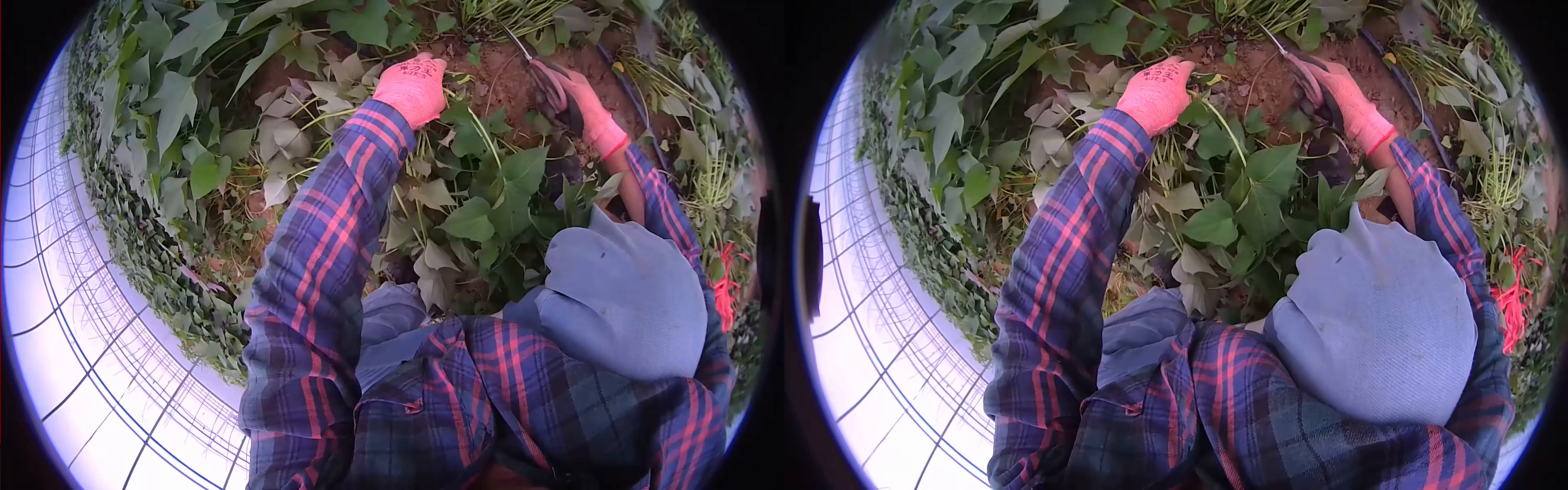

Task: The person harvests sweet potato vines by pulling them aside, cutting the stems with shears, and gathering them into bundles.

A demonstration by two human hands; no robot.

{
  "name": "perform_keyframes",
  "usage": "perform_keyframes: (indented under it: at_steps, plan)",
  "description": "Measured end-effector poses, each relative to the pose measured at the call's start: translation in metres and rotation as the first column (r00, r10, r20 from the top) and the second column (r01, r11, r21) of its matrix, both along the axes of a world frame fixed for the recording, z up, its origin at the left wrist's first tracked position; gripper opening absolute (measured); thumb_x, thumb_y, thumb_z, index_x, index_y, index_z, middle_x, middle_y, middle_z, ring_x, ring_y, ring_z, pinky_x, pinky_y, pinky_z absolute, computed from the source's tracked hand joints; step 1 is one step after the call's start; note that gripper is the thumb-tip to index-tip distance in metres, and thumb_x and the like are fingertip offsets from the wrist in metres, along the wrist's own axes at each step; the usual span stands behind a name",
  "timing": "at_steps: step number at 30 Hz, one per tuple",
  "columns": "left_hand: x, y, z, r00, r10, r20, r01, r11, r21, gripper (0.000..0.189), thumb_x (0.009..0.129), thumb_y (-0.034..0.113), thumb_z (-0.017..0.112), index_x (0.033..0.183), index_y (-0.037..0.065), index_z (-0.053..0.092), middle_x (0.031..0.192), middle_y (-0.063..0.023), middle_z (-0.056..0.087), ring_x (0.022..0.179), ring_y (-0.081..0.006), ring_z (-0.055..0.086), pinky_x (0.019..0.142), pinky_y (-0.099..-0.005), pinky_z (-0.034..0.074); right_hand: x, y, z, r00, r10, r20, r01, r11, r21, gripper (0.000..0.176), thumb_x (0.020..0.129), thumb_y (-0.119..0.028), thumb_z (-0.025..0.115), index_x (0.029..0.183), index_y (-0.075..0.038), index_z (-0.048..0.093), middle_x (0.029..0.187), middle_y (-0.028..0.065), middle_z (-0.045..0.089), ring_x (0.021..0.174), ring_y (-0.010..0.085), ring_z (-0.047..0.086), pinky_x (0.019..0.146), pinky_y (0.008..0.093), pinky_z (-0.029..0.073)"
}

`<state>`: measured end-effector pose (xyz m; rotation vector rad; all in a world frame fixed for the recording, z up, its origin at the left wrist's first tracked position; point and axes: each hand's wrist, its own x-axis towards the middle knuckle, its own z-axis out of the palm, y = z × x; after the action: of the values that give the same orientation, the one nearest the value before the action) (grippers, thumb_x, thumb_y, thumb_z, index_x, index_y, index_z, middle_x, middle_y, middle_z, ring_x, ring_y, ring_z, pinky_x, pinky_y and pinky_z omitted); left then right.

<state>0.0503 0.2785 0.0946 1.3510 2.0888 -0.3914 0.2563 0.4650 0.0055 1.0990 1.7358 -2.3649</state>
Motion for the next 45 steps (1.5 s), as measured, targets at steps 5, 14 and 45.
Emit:
perform_keyframes:
  at_steps: [5, 14, 45]
  plan:
    - [-0.019, 0.025, -0.029, 0.993, -0.095, -0.072, 0.091, 0.994, -0.060, 0.049, 0.080, 0.009, 0.061, 0.128, 0.008, 0.049, 0.148, -0.0145, 0.030, 0.121, -0.0283, 0.051, 0.096, -0.0376, 0.047, -0.006, -0.025, -0.042, 0.854, 0.390, -0.345, -0.326, 0.917, 0.229, 0.037, 0.094, -0.014, 0.050, 0.129, -0.003, 0.050, 0.083, 0.0009, 0.055, 0.062, 0.0072, 0.049, 0.051, 0.0191, 0.038]
    - [-0.017, 0.020, -0.052, 0.996, -0.010, -0.088, 0.006, 0.999, -0.046, 0.054, 0.078, 0.016, 0.067, 0.129, 0.017, 0.050, 0.135, -0.0196, 0.040, 0.113, -0.0325, 0.055, 0.092, -0.0385, 0.049, -0.065, -0.045, -0.002, 0.956, 0.236, -0.174, -0.294, 0.763, -0.576, 0.024, 0.098, -0.029, 0.045, 0.092, -0.007, 0.053, 0.075, 0.0031, 0.054, 0.054, 0.0076, 0.046, 0.046, 0.0203, 0.034]
    - [-0.020, -0.433, 0.184, 0.439, 0.243, 0.865, -0.777, -0.381, 0.502, 0.033, 0.092, 0.013, 0.055, 0.121, -0.003, 0.050, 0.117, -0.0135, 0.059, 0.102, -0.0236, 0.059, 0.086, -0.0323, 0.049, -0.045, -0.052, 0.039, 0.978, 0.075, -0.196, -0.082, 0.996, -0.024, 0.038, 0.094, -0.023, 0.053, 0.128, -0.005, 0.054, 0.084, -0.0019, 0.059, 0.066, 0.0047, 0.052, 0.057, 0.0194, 0.040]
